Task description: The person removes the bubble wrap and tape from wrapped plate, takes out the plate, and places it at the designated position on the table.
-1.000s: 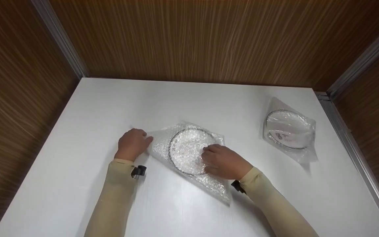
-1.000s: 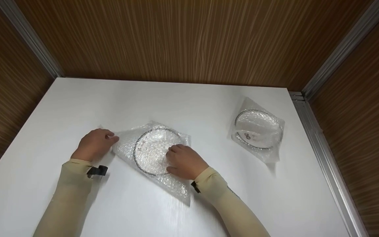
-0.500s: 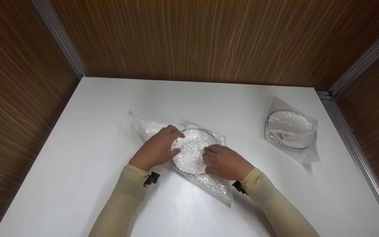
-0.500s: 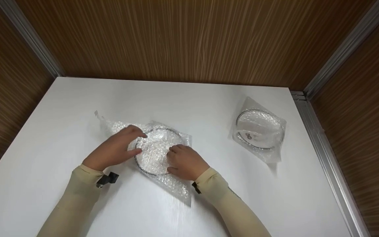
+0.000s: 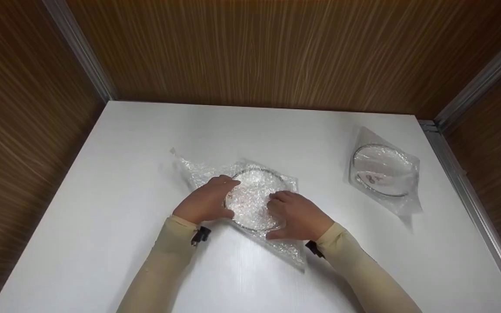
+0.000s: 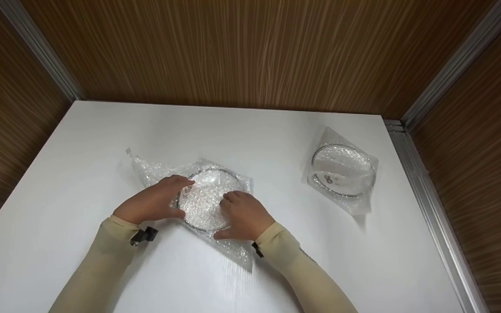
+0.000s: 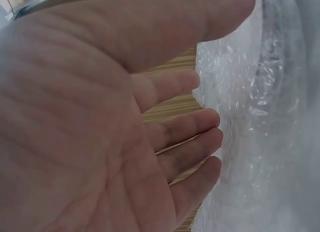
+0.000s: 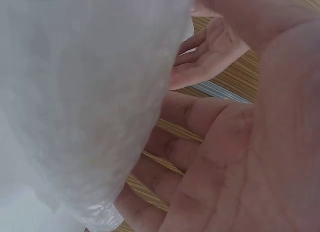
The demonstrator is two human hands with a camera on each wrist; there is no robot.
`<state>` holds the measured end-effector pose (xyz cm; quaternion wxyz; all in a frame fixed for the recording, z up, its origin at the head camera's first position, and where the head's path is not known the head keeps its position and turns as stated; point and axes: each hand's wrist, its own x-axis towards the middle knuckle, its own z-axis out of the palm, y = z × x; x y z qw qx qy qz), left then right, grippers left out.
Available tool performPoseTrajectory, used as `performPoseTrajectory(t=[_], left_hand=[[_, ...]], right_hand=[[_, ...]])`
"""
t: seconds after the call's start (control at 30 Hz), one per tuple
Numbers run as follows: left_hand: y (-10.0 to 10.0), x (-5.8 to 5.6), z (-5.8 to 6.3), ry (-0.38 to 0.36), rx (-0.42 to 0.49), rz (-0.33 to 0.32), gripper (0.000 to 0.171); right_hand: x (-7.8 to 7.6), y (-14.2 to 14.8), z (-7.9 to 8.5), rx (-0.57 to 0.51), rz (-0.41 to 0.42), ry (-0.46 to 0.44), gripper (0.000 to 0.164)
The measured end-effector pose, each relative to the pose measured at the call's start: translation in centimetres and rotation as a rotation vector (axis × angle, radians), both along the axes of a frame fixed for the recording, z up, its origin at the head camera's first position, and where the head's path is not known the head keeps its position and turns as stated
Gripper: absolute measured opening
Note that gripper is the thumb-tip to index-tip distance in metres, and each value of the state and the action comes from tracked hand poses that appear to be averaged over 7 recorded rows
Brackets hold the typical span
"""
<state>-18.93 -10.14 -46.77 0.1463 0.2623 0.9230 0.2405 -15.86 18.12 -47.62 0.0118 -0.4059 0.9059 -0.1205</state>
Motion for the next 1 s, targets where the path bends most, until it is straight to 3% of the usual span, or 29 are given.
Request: performPoseTrajectory(t=[0.2, 0.33, 0.6, 0.73, 0.9, 1.0], left_hand=[[-0.3, -0.2, -0.2, -0.008, -0.005, -0.021, 0.065], [-0.2, -0.1, -0.1, -0.008, -0.008, -0.02, 0.062], [0.2, 0.6, 0.3, -0.029, -0.002, 0.023, 0.056], [0.5, 0.7, 0.5, -0.048, 0.004, 0.036, 0.057], [0.7, 0.9, 0.8, -0.054, 0.004, 0.028, 0.059], [0.8, 1.0, 0.9, -0.034, -0.01, 0.02, 0.058]], right_hand=[[0.2, 0.0, 0.2, -0.005, -0.016, -0.033, 0.059], [0.3, 0.3, 0.4, -0.006, -0.032, -0.072, 0.059], [0.4, 0.8, 0.9, 0.079, -0.141, -0.177, 0.077], [0.1, 1.1, 0.8, 0.12, -0.159, -0.155, 0.084], [0.0, 1.0, 0.7, 0.146, -0.175, -0.138, 0.08], [0.2, 0.5, 0.8, 0.137, -0.19, -0.145, 0.09]])
